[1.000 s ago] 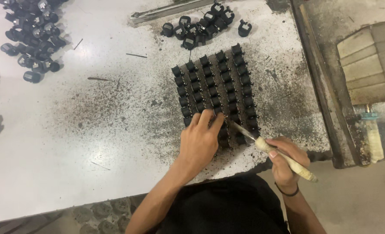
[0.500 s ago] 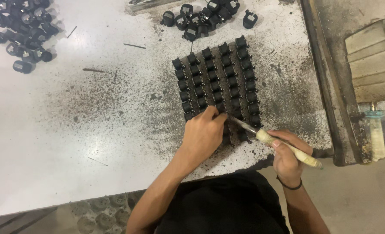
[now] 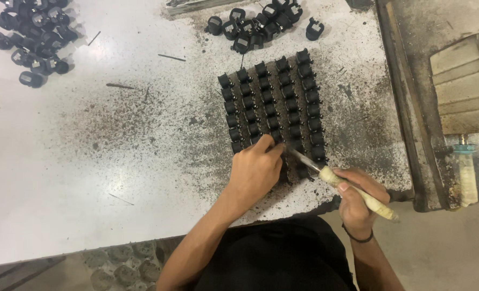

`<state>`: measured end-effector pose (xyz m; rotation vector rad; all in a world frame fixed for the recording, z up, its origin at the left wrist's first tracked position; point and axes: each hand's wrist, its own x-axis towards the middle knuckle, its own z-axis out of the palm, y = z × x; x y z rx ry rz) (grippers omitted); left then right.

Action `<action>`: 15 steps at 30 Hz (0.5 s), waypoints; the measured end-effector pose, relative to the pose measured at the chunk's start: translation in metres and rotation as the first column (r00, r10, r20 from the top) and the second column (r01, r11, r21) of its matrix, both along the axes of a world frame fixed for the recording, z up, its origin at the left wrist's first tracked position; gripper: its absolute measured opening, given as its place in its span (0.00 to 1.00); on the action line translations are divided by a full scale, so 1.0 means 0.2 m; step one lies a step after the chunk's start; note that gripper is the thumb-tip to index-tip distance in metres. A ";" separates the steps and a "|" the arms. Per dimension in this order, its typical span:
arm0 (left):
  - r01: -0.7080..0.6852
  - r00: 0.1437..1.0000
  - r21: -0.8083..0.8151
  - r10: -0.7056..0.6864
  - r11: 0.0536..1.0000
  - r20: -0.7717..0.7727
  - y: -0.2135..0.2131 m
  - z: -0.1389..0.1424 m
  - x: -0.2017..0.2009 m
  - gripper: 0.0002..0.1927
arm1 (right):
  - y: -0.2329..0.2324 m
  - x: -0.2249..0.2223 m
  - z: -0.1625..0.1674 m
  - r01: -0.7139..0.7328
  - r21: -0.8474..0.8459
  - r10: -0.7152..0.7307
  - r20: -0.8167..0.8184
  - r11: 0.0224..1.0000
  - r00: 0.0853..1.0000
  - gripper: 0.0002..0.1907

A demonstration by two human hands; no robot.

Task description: The person uses a soldering iron to attach wires to a grid of black plastic components arranged on a white workbench. They hold the components steady with one hand while applying the soldering iron with the other, moving systematically across the grid.

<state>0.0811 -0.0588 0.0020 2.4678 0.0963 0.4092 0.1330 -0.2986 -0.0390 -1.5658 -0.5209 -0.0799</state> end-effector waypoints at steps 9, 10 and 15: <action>-0.003 1.000 -0.062 0.003 0.998 -0.005 0.02 -0.02 0.01 0.09 | 0.01 0.02 -0.03 -0.029 0.102 0.031 -0.014 0.994 0.999 0.13; -0.005 1.000 -0.063 0.005 0.998 0.002 0.03 -0.02 0.01 0.09 | 0.01 0.01 -0.02 -0.033 0.108 0.036 -0.027 0.994 0.999 0.13; 0.025 1.000 -0.041 -0.025 0.999 -0.011 0.02 -0.03 0.03 0.07 | 0.01 -0.01 0.02 -0.018 -0.021 0.018 -0.023 1.000 1.000 0.15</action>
